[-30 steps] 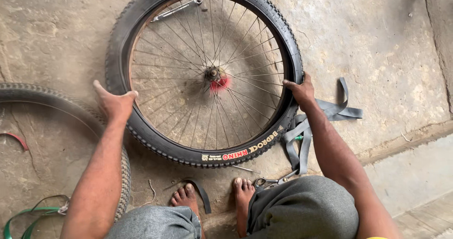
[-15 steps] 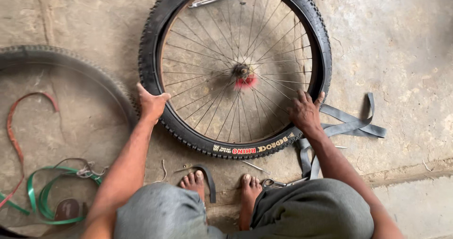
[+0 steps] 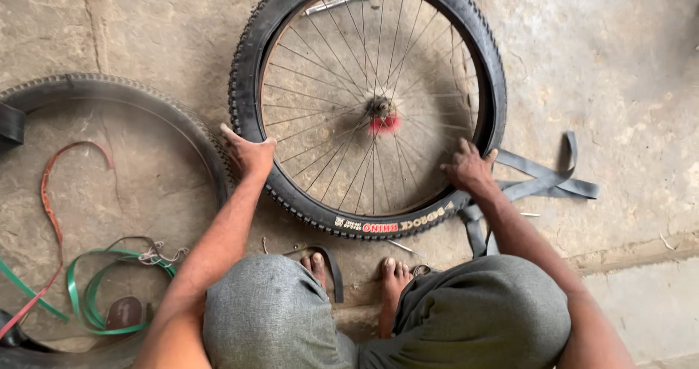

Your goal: The person cuts a strip from an old inner tube using scissors and wraps it around the rim of a bicycle wheel. They then mount a tire onto the wheel using a tire lever and prepare a new inner tube by removing it from its packaging.

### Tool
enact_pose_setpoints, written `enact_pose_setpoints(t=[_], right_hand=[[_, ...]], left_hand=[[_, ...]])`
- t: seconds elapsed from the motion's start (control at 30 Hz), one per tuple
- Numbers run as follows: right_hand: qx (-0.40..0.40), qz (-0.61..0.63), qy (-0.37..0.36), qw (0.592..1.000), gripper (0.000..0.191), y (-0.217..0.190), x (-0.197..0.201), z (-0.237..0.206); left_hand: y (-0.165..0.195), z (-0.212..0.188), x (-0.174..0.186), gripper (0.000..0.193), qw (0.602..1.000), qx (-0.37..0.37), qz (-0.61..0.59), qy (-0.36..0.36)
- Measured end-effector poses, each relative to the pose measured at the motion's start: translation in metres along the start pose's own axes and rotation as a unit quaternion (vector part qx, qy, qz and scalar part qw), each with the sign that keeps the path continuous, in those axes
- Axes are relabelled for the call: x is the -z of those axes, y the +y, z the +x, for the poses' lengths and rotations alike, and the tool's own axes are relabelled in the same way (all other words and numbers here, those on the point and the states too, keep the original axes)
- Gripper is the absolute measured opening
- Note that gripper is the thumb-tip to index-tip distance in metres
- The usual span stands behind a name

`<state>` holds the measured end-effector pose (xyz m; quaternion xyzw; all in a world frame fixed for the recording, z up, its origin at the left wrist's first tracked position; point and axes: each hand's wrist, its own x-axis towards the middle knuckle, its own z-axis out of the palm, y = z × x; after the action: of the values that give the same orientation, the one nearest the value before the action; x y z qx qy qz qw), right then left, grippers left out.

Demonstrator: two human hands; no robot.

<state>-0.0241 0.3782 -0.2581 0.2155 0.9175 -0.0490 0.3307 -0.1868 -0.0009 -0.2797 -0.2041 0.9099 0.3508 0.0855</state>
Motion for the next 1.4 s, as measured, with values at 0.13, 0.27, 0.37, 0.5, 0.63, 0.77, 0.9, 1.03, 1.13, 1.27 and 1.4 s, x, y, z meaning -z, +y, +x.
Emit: enact_pose_setpoints(t=[0.13, 0.27, 0.37, 0.5, 0.63, 0.77, 0.9, 1.03, 1.13, 1.27, 1.4], right_hand=[[0.016, 0.031, 0.013, 0.999, 0.05, 0.001, -0.008, -0.007], [0.047, -0.01, 0.064, 0.997, 0.049, 0.009, -0.024, -0.008], [0.084, -0.026, 0.096, 0.992, 0.047, 0.012, -0.03, -0.009], [0.089, -0.032, 0.096, 0.991, 0.045, 0.011, -0.024, -0.002], [0.074, -0.003, 0.101, 0.992, 0.046, 0.016, -0.033, -0.006], [0.111, 0.084, 0.369, 0.919, 0.027, 0.015, -0.09, -0.053], [0.015, 0.177, -0.065, 0.982, 0.025, -0.012, -0.158, -0.102], [-0.028, 0.217, -0.167, 0.961, 0.023, -0.028, -0.18, -0.116], [-0.037, 0.236, -0.182, 0.954, 0.022, -0.04, -0.178, -0.125], [-0.049, 0.261, -0.182, 0.947, 0.021, -0.059, -0.179, -0.141], [-0.053, 0.261, -0.175, 0.948, 0.02, -0.066, -0.173, -0.146]], left_hand=[[0.002, 0.004, 0.01, 0.117, 0.999, -0.031, 0.001, -0.042], [-0.006, 0.017, 0.019, 0.115, 0.992, -0.108, -0.035, -0.046], [-0.013, 0.027, 0.026, 0.104, 0.94, -0.078, -0.276, -0.185], [-0.017, 0.033, 0.027, 0.093, 0.964, -0.018, -0.204, -0.172], [-0.028, 0.022, 0.015, 0.102, 0.974, -0.08, -0.186, -0.103], [-0.047, 0.009, -0.002, 0.119, 0.995, -0.061, -0.076, -0.025], [-0.063, 0.01, -0.021, 0.123, 0.998, -0.028, -0.04, -0.041], [-0.077, 0.016, -0.041, 0.122, 0.996, -0.034, -0.076, -0.024], [-0.087, 0.02, -0.045, 0.118, 0.997, -0.071, -0.028, -0.006], [-0.09, 0.031, -0.045, 0.118, 0.988, -0.125, -0.09, -0.008], [-0.071, 0.034, -0.037, 0.111, 0.994, -0.095, -0.052, -0.003]])
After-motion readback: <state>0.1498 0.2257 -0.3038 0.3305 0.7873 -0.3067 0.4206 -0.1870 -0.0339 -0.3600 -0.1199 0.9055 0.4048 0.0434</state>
